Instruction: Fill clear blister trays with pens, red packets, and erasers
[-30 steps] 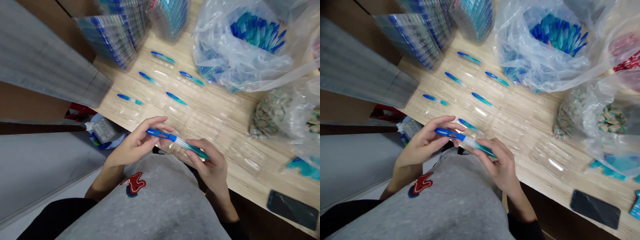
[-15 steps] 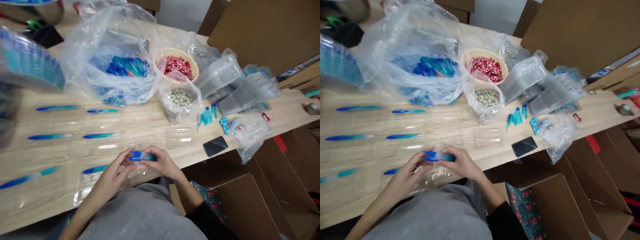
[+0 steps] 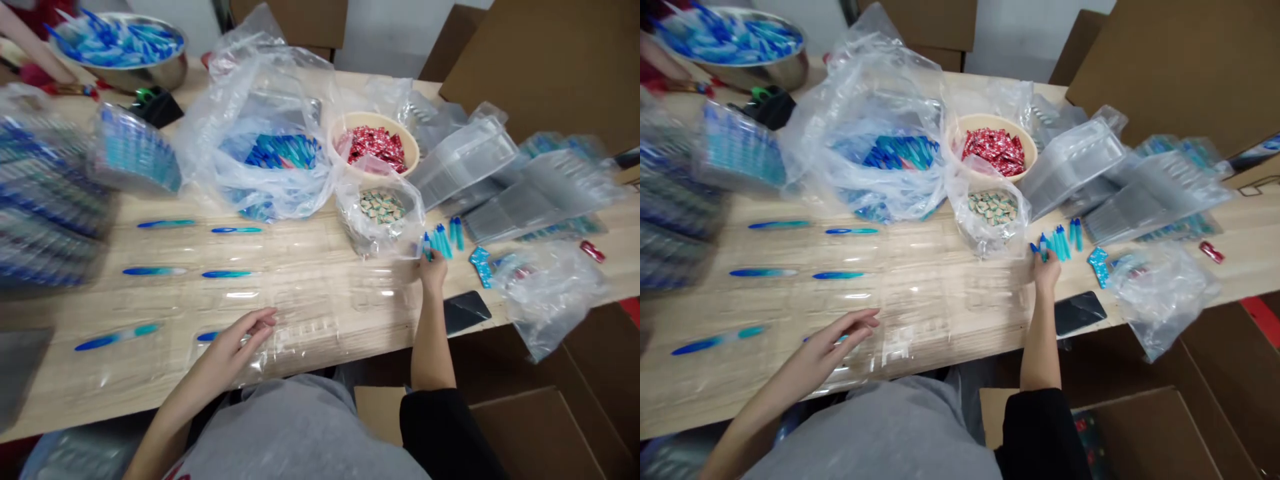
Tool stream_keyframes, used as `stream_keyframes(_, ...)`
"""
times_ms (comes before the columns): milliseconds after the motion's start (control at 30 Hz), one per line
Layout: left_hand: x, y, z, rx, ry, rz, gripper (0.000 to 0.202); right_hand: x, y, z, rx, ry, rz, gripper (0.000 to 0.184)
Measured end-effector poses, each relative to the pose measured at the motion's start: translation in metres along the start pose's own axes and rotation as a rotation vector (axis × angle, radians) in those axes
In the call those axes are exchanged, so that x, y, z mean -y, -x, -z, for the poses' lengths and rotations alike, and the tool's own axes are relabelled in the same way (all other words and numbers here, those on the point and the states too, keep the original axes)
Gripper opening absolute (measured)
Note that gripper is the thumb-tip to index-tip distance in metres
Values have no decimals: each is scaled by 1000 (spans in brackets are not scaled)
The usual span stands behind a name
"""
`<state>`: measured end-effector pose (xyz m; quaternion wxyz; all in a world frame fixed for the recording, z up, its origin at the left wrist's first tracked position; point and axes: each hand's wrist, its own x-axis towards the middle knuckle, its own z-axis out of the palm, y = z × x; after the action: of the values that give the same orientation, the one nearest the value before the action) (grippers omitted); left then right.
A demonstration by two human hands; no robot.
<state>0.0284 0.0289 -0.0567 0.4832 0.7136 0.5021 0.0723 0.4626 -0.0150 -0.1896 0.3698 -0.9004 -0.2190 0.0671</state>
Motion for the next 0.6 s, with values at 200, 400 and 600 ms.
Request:
stream_keyframes(200, 2, 2, -2, 65, -1, 3, 36, 6, -4, -9, 70, 105, 27, 26)
stream_keyframes(400, 7, -4, 7, 60, -83, -42, 35, 7, 8, -8, -67, 176, -26, 41)
stream_keyframes(600, 8, -9, 7, 55, -109, -67, 36, 8, 4, 0, -108, 89, -48, 32)
